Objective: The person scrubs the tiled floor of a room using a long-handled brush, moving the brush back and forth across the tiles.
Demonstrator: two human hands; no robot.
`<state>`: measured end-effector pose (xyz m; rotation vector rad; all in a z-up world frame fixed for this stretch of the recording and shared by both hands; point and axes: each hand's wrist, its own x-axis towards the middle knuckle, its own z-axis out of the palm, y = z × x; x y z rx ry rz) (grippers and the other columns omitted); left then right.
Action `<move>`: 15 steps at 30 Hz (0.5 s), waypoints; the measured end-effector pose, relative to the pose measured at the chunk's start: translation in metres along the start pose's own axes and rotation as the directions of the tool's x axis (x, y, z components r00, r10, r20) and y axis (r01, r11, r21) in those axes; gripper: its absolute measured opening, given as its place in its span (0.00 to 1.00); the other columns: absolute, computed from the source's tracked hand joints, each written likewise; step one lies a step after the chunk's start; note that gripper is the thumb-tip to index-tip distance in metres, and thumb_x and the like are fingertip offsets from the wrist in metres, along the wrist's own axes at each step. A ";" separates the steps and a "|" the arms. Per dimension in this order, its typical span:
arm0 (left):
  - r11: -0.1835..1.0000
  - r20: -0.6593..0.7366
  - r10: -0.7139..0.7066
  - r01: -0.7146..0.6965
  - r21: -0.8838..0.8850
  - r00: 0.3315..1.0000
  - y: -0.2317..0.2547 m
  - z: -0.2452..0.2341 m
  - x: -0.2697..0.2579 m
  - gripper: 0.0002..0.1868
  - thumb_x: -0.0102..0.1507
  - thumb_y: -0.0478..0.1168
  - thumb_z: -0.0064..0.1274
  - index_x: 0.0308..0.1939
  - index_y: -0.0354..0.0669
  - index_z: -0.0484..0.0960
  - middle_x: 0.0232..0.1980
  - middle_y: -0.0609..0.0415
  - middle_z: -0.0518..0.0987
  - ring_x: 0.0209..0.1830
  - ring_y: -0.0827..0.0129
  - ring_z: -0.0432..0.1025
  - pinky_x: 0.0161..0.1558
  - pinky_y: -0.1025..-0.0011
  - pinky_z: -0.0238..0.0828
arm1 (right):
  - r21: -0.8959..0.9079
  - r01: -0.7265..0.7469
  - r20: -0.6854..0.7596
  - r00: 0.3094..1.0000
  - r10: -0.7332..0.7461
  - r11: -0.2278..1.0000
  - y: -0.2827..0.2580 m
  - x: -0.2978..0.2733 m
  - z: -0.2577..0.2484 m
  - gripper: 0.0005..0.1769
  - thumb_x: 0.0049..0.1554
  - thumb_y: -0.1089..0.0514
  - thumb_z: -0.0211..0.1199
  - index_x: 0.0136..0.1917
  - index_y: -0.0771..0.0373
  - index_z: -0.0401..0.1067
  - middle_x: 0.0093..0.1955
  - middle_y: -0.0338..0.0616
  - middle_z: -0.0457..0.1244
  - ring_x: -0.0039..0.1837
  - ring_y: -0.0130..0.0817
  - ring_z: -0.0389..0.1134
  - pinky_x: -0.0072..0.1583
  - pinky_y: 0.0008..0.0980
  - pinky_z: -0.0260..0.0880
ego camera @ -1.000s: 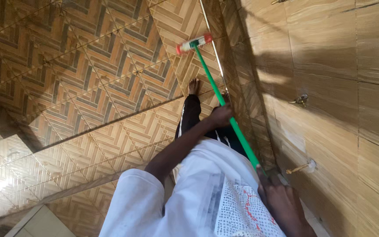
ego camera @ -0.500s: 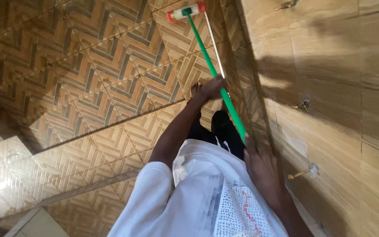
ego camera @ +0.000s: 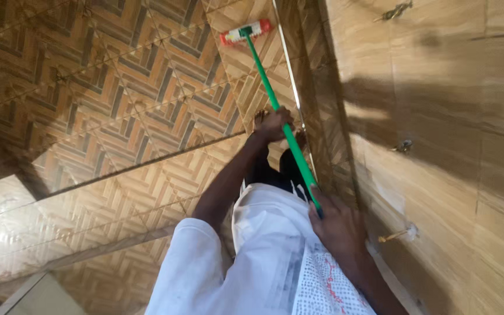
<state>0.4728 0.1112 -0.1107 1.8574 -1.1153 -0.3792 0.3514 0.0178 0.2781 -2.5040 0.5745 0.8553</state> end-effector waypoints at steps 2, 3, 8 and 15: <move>0.989 0.060 0.026 -0.035 0.146 0.998 -0.038 -0.011 0.028 0.09 0.47 0.41 0.50 0.17 0.43 0.68 0.24 0.49 0.66 0.33 0.56 0.63 0.37 0.62 0.61 | -0.021 -0.004 0.015 1.000 0.004 1.000 -0.005 0.021 0.008 0.23 0.49 0.50 0.53 0.60 0.49 0.61 0.38 0.53 0.63 0.36 0.46 0.65 0.42 0.42 0.66; 0.964 0.111 0.061 -0.087 0.253 0.992 -0.050 -0.018 0.040 0.09 0.45 0.42 0.51 0.17 0.44 0.68 0.22 0.50 0.66 0.30 0.57 0.63 0.38 0.61 0.62 | -0.018 0.007 0.013 1.000 -0.007 1.000 -0.011 0.031 0.016 0.23 0.49 0.50 0.53 0.60 0.49 0.61 0.38 0.53 0.63 0.36 0.46 0.65 0.42 0.42 0.66; 0.996 0.024 0.071 -0.072 0.048 0.997 -0.027 -0.042 0.053 0.08 0.45 0.42 0.52 0.18 0.45 0.70 0.26 0.51 0.68 0.34 0.56 0.64 0.34 0.62 0.63 | -0.132 0.238 -0.229 0.937 -0.263 0.962 0.000 0.014 0.010 0.24 0.48 0.54 0.51 0.59 0.55 0.59 0.43 0.53 0.62 0.36 0.48 0.64 0.36 0.44 0.65; 0.995 0.018 -0.059 0.060 -0.079 0.998 0.096 -0.032 0.000 0.09 0.43 0.42 0.53 0.21 0.43 0.70 0.28 0.49 0.68 0.35 0.57 0.64 0.36 0.63 0.62 | -0.401 0.258 -0.113 0.938 -0.327 0.879 0.007 -0.061 -0.017 0.25 0.44 0.52 0.56 0.56 0.56 0.62 0.34 0.45 0.60 0.26 0.34 0.64 0.28 0.35 0.65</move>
